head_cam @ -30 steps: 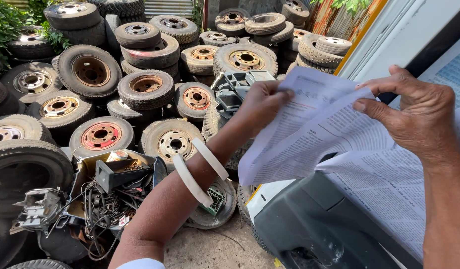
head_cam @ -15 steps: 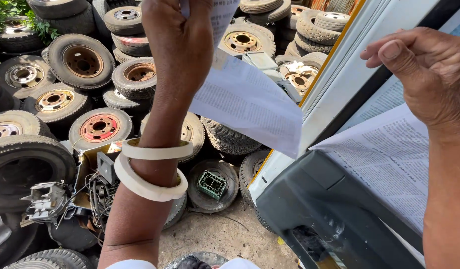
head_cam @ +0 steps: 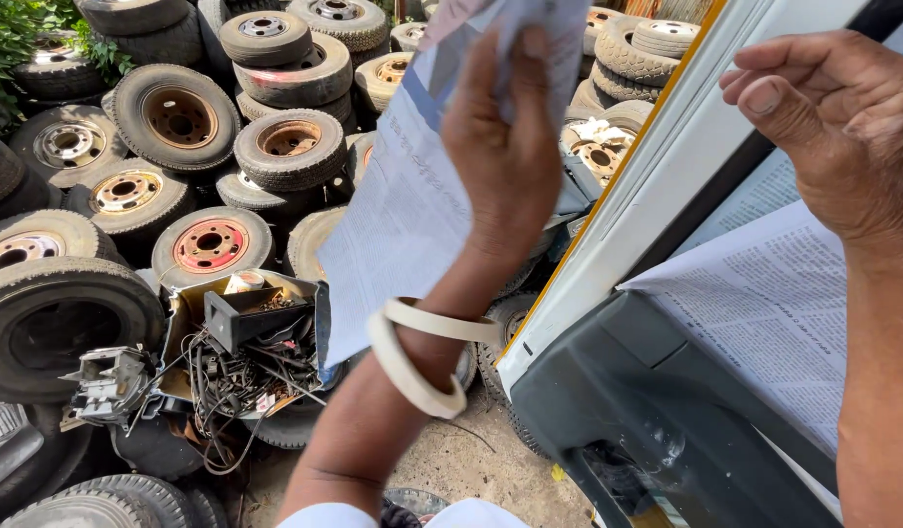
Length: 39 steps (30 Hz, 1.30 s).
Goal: Masking a yellow vehicle with newspaper and tape to prepare for painting or repair.
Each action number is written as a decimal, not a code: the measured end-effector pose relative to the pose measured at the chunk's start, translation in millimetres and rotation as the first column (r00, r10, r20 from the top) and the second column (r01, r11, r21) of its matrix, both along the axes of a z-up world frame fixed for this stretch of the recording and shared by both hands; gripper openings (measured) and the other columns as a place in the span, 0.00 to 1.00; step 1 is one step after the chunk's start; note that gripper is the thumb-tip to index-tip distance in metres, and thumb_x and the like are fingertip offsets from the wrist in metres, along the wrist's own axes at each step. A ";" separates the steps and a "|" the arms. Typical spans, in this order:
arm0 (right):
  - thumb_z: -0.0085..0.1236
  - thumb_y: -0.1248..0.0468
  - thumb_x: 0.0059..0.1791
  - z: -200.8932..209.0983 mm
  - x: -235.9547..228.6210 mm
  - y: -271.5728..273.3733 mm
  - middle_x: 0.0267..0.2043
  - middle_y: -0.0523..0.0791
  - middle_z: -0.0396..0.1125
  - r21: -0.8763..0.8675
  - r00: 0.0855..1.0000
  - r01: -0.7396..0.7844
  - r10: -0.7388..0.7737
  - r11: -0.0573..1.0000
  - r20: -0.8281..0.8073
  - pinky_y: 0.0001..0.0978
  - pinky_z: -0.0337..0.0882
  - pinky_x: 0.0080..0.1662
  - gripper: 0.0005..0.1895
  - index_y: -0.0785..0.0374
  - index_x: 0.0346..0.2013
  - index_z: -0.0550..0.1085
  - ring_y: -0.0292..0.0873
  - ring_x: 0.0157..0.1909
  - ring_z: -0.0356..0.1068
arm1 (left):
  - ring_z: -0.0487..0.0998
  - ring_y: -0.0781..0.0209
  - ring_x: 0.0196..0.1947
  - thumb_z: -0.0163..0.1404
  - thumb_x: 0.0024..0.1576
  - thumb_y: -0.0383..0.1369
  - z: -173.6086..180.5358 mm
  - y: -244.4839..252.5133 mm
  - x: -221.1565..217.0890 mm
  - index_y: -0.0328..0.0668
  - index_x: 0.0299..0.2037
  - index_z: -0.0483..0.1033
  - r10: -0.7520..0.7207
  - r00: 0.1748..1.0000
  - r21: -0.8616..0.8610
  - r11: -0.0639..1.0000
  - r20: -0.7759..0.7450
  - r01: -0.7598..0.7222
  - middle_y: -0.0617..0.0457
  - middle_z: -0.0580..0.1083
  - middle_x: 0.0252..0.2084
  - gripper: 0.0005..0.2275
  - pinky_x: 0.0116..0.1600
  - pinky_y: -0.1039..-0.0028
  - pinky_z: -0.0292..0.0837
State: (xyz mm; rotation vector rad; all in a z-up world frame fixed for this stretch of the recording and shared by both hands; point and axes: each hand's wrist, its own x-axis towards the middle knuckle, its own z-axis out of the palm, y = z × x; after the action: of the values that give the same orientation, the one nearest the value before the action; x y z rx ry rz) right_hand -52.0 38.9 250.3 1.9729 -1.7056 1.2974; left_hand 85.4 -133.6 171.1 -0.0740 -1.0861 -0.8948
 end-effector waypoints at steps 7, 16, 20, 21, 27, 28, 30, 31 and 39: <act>0.63 0.52 0.56 0.5 -12.6 -2.1 0.56 0.45 0.69 -0.006 0.968 -0.170 0.168 0.985 0.189 0.30 0.68 0.65 0.25 0.66 0.59 0.69 0.36 0.61 0.69 | 0.77 0.59 0.59 0.49 0.73 0.24 -2.0 86.0 -77.9 0.47 0.65 0.70 0.044 0.999 0.079 0.996 0.027 -0.046 0.50 0.76 0.61 0.12 0.63 0.76 0.74; 0.59 0.61 0.61 -6.7 -48.9 2.1 0.51 0.44 0.69 -0.062 0.929 0.010 0.014 0.998 0.370 0.26 0.68 0.57 0.19 0.72 0.61 0.69 0.34 0.50 0.67 | 0.79 0.52 0.53 0.50 0.66 0.21 0.9 102.7 -39.5 0.45 0.61 0.71 0.030 0.981 -0.048 0.999 0.191 -0.022 0.46 0.76 0.56 0.15 0.58 0.71 0.75; 0.55 0.69 0.49 11.9 -9.8 -7.7 0.63 0.50 0.65 0.004 0.922 -0.119 0.109 0.993 0.372 0.31 0.68 0.67 0.31 0.68 0.67 0.60 0.40 0.66 0.66 | 0.83 0.59 0.41 0.50 0.63 0.23 4.1 48.2 18.5 0.40 0.55 0.76 -0.257 0.765 -0.037 0.938 0.590 0.344 0.45 0.80 0.41 0.11 0.49 0.71 0.77; 0.55 0.69 0.49 11.5 -11.1 -6.5 0.63 0.50 0.65 0.000 0.920 -0.121 0.112 0.993 0.376 0.31 0.68 0.67 0.31 0.68 0.67 0.60 0.40 0.66 0.66 | 0.83 0.59 0.41 0.50 0.63 0.23 4.2 23.2 20.0 0.40 0.55 0.76 -0.254 0.763 -0.039 0.939 0.595 0.342 0.45 0.80 0.41 0.11 0.49 0.71 0.77; 0.62 0.73 0.44 0.3 -42.5 -2.1 0.65 0.50 0.63 0.068 0.912 -0.238 0.199 0.969 0.359 0.36 0.62 0.70 0.39 0.71 0.68 0.59 0.42 0.70 0.62 | 0.78 0.67 0.44 0.52 0.69 0.29 37.7 -67.1 21.2 0.30 0.56 0.78 -0.638 0.507 0.011 0.629 0.580 0.777 0.52 0.80 0.41 0.10 0.52 0.72 0.77; 0.60 0.71 0.49 -6.6 -58.8 0.9 0.58 0.51 0.67 0.058 0.884 -0.212 0.166 0.976 0.438 0.35 0.62 0.71 0.30 0.72 0.65 0.64 0.42 0.63 0.65 | 0.80 0.66 0.42 0.54 0.65 0.29 41.3 -75.7 12.1 0.31 0.56 0.77 -0.788 0.378 0.129 0.492 0.485 0.861 0.50 0.80 0.43 0.12 0.50 0.71 0.78; 0.58 0.70 0.55 -13.2 -69.8 2.6 0.52 0.51 0.71 0.049 0.848 -0.184 0.133 0.982 0.513 0.34 0.62 0.72 0.22 0.74 0.62 0.69 0.41 0.57 0.67 | 0.81 0.64 0.40 0.55 0.62 0.29 43.3 -89.2 -7.3 0.32 0.56 0.76 -0.901 0.233 0.224 0.328 0.366 0.918 0.49 0.81 0.44 0.14 0.48 0.70 0.80; 0.61 0.71 0.56 -13.1 -64.2 1.3 0.53 0.51 0.72 0.018 0.888 -0.158 0.134 0.987 0.439 0.36 0.65 0.71 0.18 0.75 0.59 0.71 0.42 0.59 0.70 | 0.81 0.65 0.39 0.56 0.63 0.31 41.5 -94.3 -17.5 0.30 0.55 0.77 -0.880 0.287 0.186 0.376 0.380 0.908 0.48 0.81 0.44 0.14 0.47 0.70 0.81; 0.59 0.69 0.55 10.8 -40.0 -6.6 0.59 0.48 0.71 -0.115 0.889 -0.174 0.206 0.978 0.408 0.37 0.67 0.74 0.18 0.69 0.60 0.71 0.42 0.65 0.70 | 0.84 0.65 0.38 0.59 0.62 0.34 32.9 -105.0 -60.6 0.28 0.53 0.80 -0.658 0.580 0.005 0.663 0.481 0.748 0.48 0.83 0.41 0.15 0.46 0.71 0.84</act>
State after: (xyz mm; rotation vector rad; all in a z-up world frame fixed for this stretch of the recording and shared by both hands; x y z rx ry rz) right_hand -92.1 32.3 261.1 1.9601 -1.6252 1.9456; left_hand 24.9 -238.6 204.0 -0.5359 -1.6290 -1.5855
